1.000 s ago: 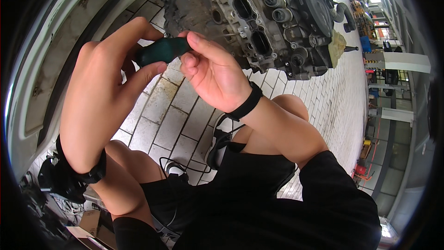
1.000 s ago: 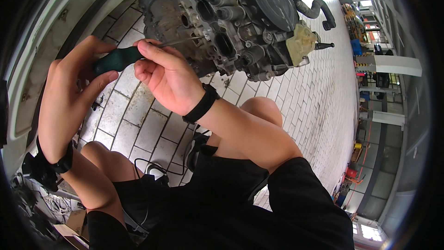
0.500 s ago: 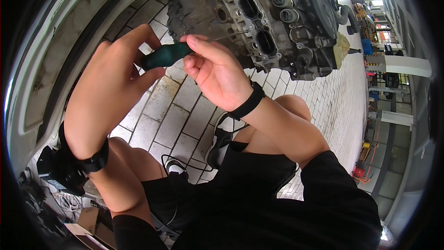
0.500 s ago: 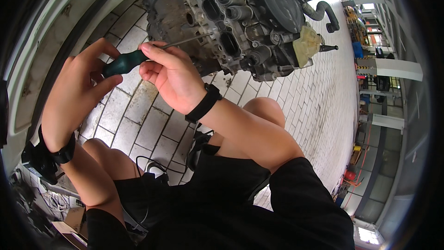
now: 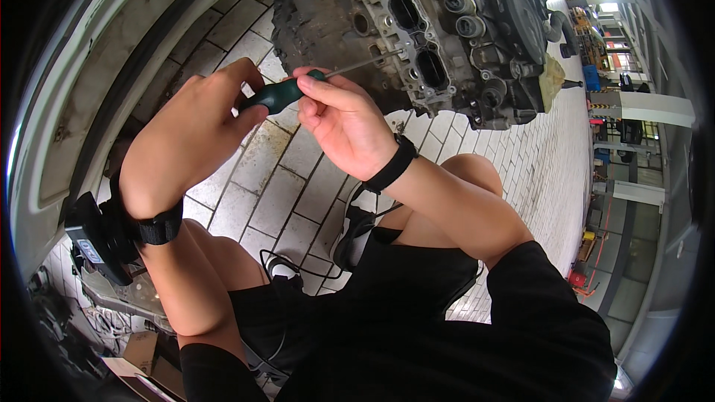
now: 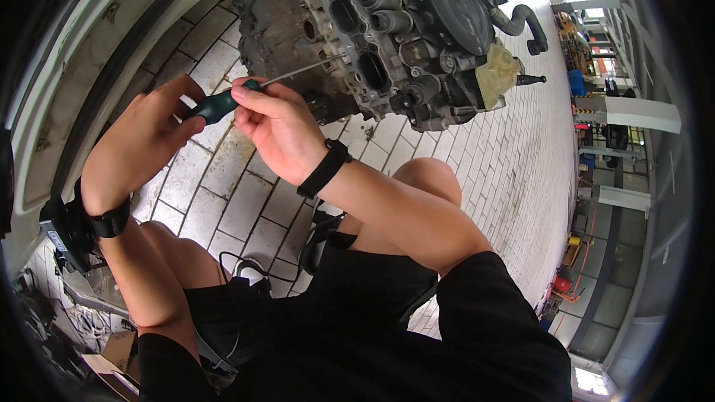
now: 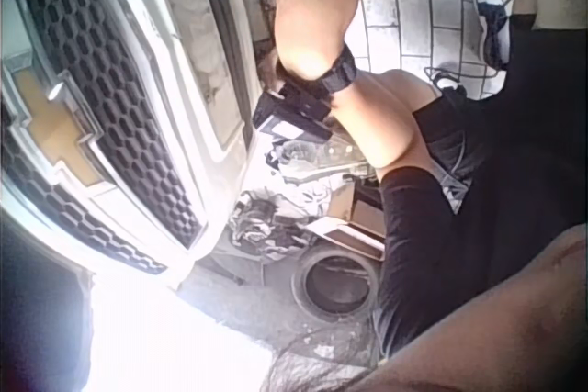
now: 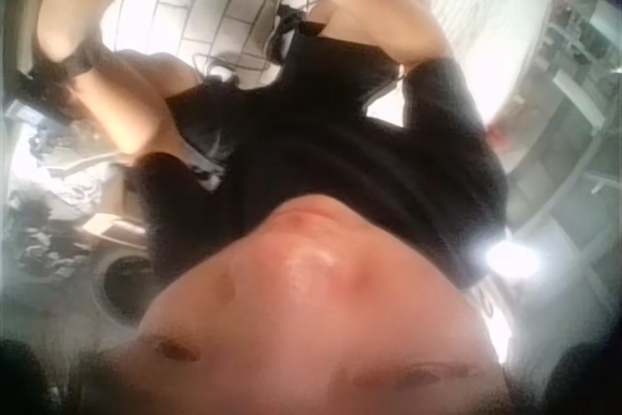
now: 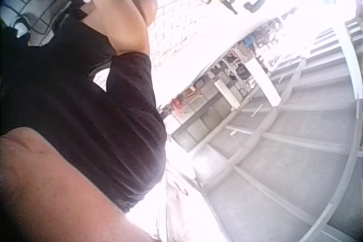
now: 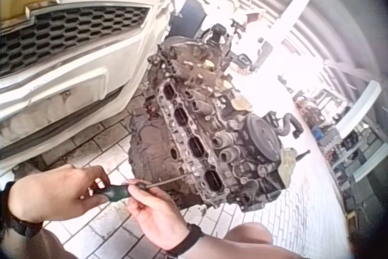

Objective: Inspecting and cleaning an engine block using a screwdriver.

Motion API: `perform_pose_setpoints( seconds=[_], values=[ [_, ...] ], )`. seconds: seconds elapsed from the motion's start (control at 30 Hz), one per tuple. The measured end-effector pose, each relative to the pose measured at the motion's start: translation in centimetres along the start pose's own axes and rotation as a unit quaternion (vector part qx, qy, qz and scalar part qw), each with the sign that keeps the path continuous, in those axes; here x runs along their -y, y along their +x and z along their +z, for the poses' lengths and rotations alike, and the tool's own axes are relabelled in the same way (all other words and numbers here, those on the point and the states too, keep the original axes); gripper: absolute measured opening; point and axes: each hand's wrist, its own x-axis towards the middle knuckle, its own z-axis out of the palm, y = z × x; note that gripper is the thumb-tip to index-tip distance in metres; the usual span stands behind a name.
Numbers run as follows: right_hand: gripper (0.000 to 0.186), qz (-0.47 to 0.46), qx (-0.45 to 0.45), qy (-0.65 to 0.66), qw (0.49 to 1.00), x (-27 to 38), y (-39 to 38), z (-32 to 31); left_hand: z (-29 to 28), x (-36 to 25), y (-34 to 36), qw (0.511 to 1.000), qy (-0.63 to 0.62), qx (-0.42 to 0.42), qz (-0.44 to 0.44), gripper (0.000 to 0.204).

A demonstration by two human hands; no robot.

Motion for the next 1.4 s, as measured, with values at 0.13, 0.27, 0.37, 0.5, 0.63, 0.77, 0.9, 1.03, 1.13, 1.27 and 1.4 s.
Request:
perform_pose_setpoints(
  seconds=[0.13, 0.27, 0.37, 0.5, 0.63, 0.77, 0.9, 1.03, 1.13, 1.27, 1.4],
  values=[
    [0.007, -0.017, 0.001, 0.002, 1.000, 0.0, 0.4, -0.3, 0.3, -0.8, 0.1, 0.998, -0.008, -0.013, 0.053, 0.043],
    [0.009, -0.002, -0.007, 0.002, 1.000, 0.3, 0.3, -0.3, 0.5, -0.1, 0.8, 0.999, -0.004, -0.001, 0.049, 0.044],
    [0.012, 0.019, -0.004, 0.001, 1.000, 0.2, 0.1, 0.4, 0.5, 0.3, 0.3, 0.998, 0.027, -0.002, 0.049, 0.044],
    [0.018, 0.018, -0.006, -0.018, 1.000, 0.2, 0.0, 0.1, 1.0, -0.1, 0.3, 0.997, 0.036, -0.003, 0.066, 0.041],
    [0.010, 0.016, 0.012, -0.014, 1.000, 0.0, 0.2, -0.5, 1.3, 0.2, 0.7, 0.992, 0.043, -0.051, 0.107, 0.044],
    [0.013, 0.025, 0.012, -0.011, 1.000, -0.2, 0.0, -0.3, 0.8, -0.4, 0.4, 0.994, 0.077, 0.015, 0.079, 0.045],
    [0.016, 0.045, -0.015, -0.025, 0.999, -0.1, -0.1, 0.2, 1.3, -0.5, 0.1, 0.995, 0.003, -0.051, 0.085, 0.042],
    [0.017, 0.047, 0.005, -0.021, 0.999, -0.5, 0.3, 0.1, 0.7, -0.7, 0.1, 0.997, 0.011, -0.030, 0.075, 0.043],
    [0.016, 0.040, -0.012, -0.025, 0.999, -1.1, 0.2, 0.4, 0.5, -0.1, -0.3, 0.995, 0.046, -0.035, 0.084, 0.040],
    [0.024, 0.074, 0.057, -0.099, 0.991, -1.7, -0.9, 0.3, -2.1, -3.1, -2.1, 0.999, 0.043, 0.016, -0.005, 0.018],
    [0.029, 0.083, 0.145, -0.137, 0.976, -2.3, -3.2, 3.0, -5.3, -4.7, -5.2, 0.999, 0.023, 0.015, -0.034, 0.031]
  ],
)
